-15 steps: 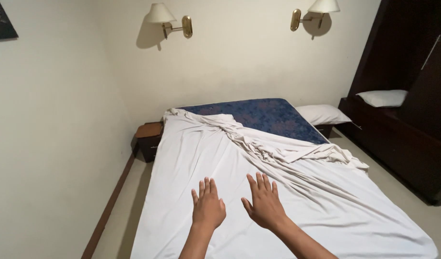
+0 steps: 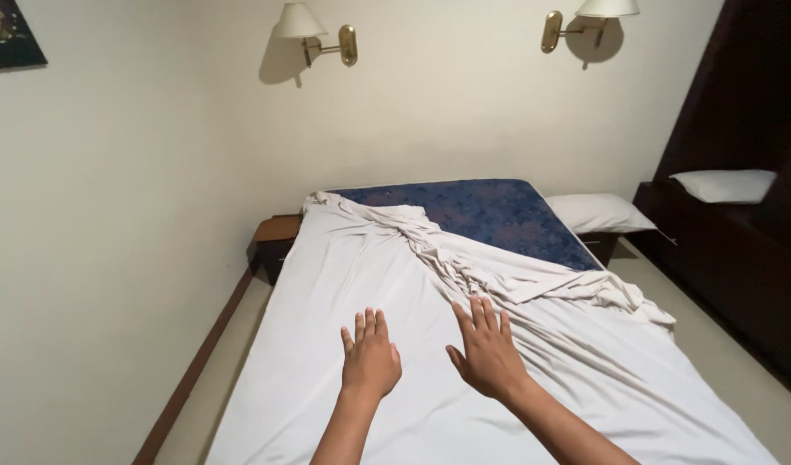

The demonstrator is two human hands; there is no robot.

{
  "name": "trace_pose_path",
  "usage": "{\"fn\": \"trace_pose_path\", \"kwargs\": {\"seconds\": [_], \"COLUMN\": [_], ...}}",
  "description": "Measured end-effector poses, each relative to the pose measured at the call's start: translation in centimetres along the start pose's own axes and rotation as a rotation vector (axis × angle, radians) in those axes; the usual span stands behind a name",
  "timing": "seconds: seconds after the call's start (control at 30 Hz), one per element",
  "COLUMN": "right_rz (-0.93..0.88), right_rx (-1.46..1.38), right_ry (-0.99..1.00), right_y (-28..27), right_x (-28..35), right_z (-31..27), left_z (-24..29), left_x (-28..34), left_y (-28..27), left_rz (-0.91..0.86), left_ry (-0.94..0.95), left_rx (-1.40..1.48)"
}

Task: The person spreads a white fitted sheet over a mattress in a bedroom. They pull the sheet taut, smooth out wrinkles, and tuck the edges under the mattress by hand.

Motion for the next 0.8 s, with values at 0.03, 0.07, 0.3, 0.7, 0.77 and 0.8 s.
{"fn": "trace_pose_path", "kwargs": {"seconds": [0.03,0.07,0.3,0.7,0.77,0.8], "right_rz": [0.004,0.004,0.034,0.223,0.206,0.211], "right_rx": [0.005,0.004,-0.053,-0.290,-0.308,-0.323], "right_ry": [-0.004,-0.015,-0.042,-0.064,-0.044,-0.042], "right_y": [-0.2,-0.2,-1.2,-2.7,-3.3,-3.8], "right_x": [0.1,0.1,1.1,3.4,3.6,3.7], "right_z": [1.2,2.3,7.7,8.2,8.1,8.0], "left_z": [0.9,2.0,7.3,8.3,8.4,8.5], "left_x": [-0.3,0.0,1.4,3.9,4.0,4.1], "left_y": [0.4,0.4,0.3,-1.2,-1.2,-1.0], "left_rz": [0.049,0.054,0.096,0.144,0.139,0.124], "left_ry": [0.009,-0.001,-0.037,-0.107,-0.117,-0.116], "left_rx": [0.017,0.019,0.155,0.405,0.451,0.460]}}
Point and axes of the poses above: each hand's wrist, its own x-axis away from the middle knuckle, its own y-axis out of the palm, z = x × y, the point moved 6 cm from there along -x, towards the middle knuckle, and after that the axes turned 13 degrees about -y, right-handed, at the moved point
